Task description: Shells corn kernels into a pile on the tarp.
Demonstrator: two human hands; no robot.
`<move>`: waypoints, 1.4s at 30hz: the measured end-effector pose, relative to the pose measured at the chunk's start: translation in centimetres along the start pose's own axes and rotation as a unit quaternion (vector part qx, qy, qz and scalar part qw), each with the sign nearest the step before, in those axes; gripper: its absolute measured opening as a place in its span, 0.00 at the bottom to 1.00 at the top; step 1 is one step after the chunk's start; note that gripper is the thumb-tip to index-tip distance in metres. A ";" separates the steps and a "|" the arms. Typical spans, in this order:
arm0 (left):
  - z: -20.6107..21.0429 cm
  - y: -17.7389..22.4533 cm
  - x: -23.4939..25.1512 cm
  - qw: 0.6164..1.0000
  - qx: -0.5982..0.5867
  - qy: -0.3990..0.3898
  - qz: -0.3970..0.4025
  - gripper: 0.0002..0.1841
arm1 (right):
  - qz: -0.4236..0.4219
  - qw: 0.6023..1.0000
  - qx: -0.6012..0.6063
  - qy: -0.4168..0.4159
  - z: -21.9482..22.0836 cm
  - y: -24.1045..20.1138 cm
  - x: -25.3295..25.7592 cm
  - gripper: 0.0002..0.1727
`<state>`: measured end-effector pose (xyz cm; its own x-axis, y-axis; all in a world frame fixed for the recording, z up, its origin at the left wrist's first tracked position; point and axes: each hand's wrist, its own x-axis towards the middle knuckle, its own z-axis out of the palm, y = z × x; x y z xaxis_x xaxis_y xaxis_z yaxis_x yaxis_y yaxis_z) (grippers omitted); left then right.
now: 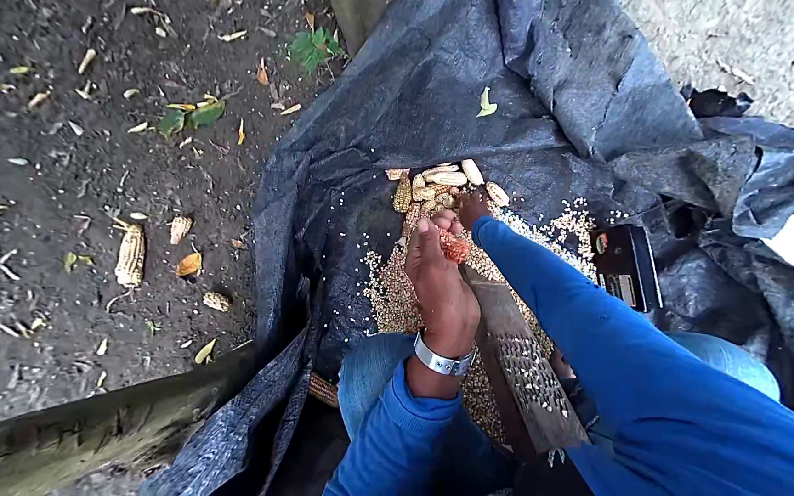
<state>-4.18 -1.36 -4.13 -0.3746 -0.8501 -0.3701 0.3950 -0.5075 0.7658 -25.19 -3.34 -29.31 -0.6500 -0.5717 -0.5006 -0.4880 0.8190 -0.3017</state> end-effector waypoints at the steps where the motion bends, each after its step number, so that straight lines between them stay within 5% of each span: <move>1: 0.1 0.0 0.1 1.000 -0.004 -0.004 -0.002 0.18 | -0.008 1.000 -0.013 -0.008 0.3 0.4 -1.1 0.31; 4: 0.2 0.0 0.1 1.000 0.006 -0.024 0.011 0.17 | -0.039 0.999 0.024 0.008 0.0 1.4 -5.2 0.31; 6: 0.1 0.0 0.1 0.999 0.018 -0.035 0.012 0.18 | -0.034 0.985 0.167 0.024 -0.7 2.8 -7.9 0.29; 8: 0.2 -0.1 0.7 1.000 0.010 -0.016 -0.003 0.18 | 0.008 0.921 0.388 -0.009 -1.9 4.2 -11.9 0.22; 11: 0.7 -0.2 1.1 0.999 -0.007 0.021 -0.026 0.17 | 0.058 0.795 0.588 -0.140 -4.2 6.1 -19.1 0.27; 16: -0.5 1.8 -2.2 0.993 0.072 -0.081 -0.045 0.21 | 0.026 0.690 0.688 -0.224 -4.2 8.4 -27.2 0.29; 19: 0.2 1.5 -1.3 0.995 0.074 -0.053 -0.047 0.21 | -0.023 0.652 0.723 -0.228 -3.8 9.0 -29.6 0.17; 24: 0.2 -0.3 1.4 0.998 -0.005 0.029 -0.055 0.19 | -0.079 0.621 0.718 -0.304 -4.0 8.8 -31.6 0.27; 26: 0.1 -0.4 1.7 0.998 -0.011 0.032 -0.049 0.20 | -0.074 0.667 0.682 -0.291 -4.2 8.6 -32.5 0.26; 28: 0.1 0.1 1.2 0.998 -0.006 0.029 -0.052 0.19 | -0.086 0.783 0.570 -0.234 -4.4 8.6 -33.8 0.24; 30: -0.4 1.5 -0.4 0.997 0.031 -0.028 -0.069 0.20 | -0.102 0.909 0.388 -0.114 -3.8 8.7 -35.4 0.19; 32: -0.7 2.1 -1.2 0.994 0.057 -0.053 -0.081 0.22 | -0.109 0.972 0.209 0.020 -1.6 9.3 -37.7 0.20; 35: -0.9 1.8 -1.3 0.995 0.043 -0.051 -0.068 0.21 | -0.156 0.972 0.084 0.155 2.7 9.9 -40.3 0.20; 38: -0.5 2.5 -1.4 0.993 0.044 -0.078 -0.073 0.20 | -0.203 0.948 0.016 0.243 5.4 9.3 -37.4 0.21; 42: 1.5 0.4 0.7 0.995 -0.002 -0.017 -0.099 0.19 | -0.029 0.999 -0.011 0.037 3.4 6.8 -29.5 0.24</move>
<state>-5.57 -1.93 -3.31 -0.4744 -0.7276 -0.4955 0.3141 -0.6658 0.6768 -7.30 19.23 -19.34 -0.6606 -0.6215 -0.4212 -0.5385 0.7832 -0.3109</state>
